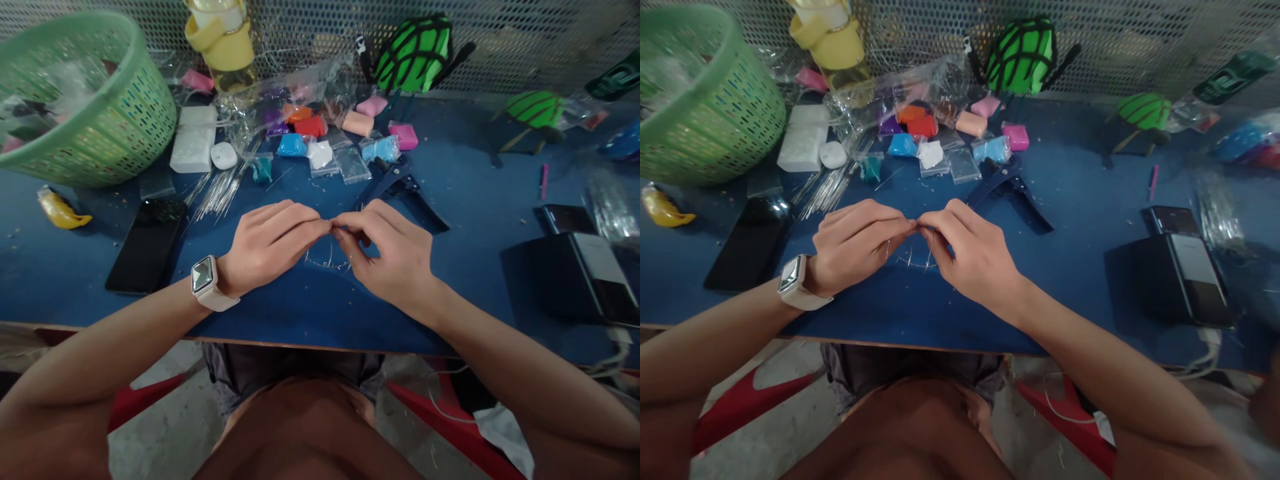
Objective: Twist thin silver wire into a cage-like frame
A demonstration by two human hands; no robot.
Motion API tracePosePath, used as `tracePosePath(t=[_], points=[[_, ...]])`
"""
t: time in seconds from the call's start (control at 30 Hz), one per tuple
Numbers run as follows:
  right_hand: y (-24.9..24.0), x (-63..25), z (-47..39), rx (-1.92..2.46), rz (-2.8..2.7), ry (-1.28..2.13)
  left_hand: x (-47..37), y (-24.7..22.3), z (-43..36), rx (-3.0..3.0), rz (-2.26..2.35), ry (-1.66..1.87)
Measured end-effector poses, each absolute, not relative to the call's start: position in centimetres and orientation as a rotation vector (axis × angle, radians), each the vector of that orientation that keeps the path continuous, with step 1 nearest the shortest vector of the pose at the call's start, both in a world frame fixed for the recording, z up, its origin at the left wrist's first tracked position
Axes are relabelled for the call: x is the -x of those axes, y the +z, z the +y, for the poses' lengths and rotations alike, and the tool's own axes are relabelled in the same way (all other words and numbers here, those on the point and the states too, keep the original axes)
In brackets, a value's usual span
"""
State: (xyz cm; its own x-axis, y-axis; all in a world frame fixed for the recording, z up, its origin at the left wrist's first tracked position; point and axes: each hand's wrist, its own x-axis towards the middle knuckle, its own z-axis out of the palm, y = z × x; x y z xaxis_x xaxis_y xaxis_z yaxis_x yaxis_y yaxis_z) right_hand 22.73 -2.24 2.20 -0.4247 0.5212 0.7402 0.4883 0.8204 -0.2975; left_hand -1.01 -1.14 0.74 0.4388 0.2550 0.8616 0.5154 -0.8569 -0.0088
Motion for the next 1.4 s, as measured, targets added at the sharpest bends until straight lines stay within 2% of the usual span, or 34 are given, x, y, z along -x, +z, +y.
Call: tracePosePath(t=[0.33, 0.57, 0.97, 1.2, 1.4], points=[[2.3, -22.8, -2.3, 0.805, -2.143, -0.049, 0.8, 0.8, -1.2, 2.483, -0.772, -1.364], [2.6, -22.8, -2.4, 0.811, -2.13, 0.095, 0.8, 0.5, -1.3, 2.467, -0.692, -1.348], [2.4, -22.9, -1.9, 0.84, -2.101, 0.347, 0.9, 2.0, -1.5, 2.34, -0.465, -1.026], [2.3, -23.3, -0.9, 0.841, -2.114, 0.365, 0.8, 0.5, -0.5, 2.481, -0.716, -1.264], [1.5, -23.3, -0.4, 0.806, -2.11, 0.354, 0.7, 0.3, -0.5, 2.487, -0.76, -1.257]])
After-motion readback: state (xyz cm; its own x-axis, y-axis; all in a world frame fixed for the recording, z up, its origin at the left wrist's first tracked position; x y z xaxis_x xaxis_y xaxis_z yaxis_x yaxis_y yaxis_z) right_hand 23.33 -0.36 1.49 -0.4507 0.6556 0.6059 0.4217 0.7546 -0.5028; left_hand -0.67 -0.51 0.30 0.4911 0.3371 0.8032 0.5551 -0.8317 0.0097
